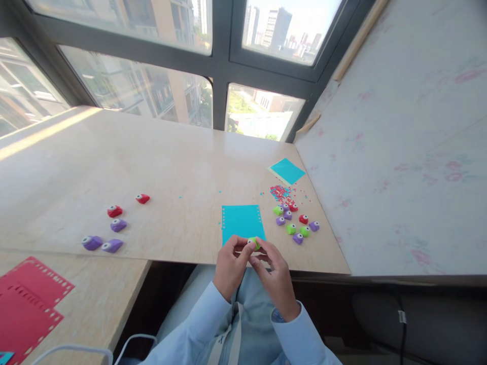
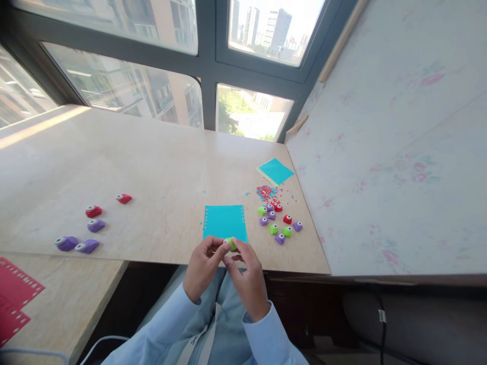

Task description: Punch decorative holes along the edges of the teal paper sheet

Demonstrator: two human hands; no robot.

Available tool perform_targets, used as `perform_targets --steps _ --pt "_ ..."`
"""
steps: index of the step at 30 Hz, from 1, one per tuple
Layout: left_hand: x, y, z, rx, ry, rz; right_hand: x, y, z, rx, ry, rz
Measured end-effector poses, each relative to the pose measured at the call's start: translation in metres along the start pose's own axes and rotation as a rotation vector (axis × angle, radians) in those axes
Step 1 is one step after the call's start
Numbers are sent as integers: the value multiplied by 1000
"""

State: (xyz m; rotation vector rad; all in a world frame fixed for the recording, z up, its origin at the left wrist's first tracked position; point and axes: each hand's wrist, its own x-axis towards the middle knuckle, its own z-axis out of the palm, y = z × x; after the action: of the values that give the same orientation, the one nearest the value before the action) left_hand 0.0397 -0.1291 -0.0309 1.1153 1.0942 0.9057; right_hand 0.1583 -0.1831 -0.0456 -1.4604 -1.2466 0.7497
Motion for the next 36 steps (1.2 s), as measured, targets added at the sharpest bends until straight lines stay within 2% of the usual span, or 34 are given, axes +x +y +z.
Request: perform_targets --steps 5,11,14,16,20,23,29,36 --pt "1 3 3 95 -124 89 12 3 -10 -17 52 110" --pt "13 2 -4 217 -210 136 32 10 -28 -95 70 111" --pt "28 0 -13 318 -176 158 45 21 -41 -77 110 151" --pt "42 -2 -18 458 -119 211 56 31 -50 -155 121 149" --pt "76 -2 -19 821 -50 376 75 47 -62 -395 87 -23" --pt "99 1 -10 986 -63 468 84 54 -61 -481 32 -110" --pt "126 -8 9 1118 -78 541 89 62 -52 -517 6 -117" --pt "129 -27 1 1083 -92 605 94 66 -50 -529 51 -55"
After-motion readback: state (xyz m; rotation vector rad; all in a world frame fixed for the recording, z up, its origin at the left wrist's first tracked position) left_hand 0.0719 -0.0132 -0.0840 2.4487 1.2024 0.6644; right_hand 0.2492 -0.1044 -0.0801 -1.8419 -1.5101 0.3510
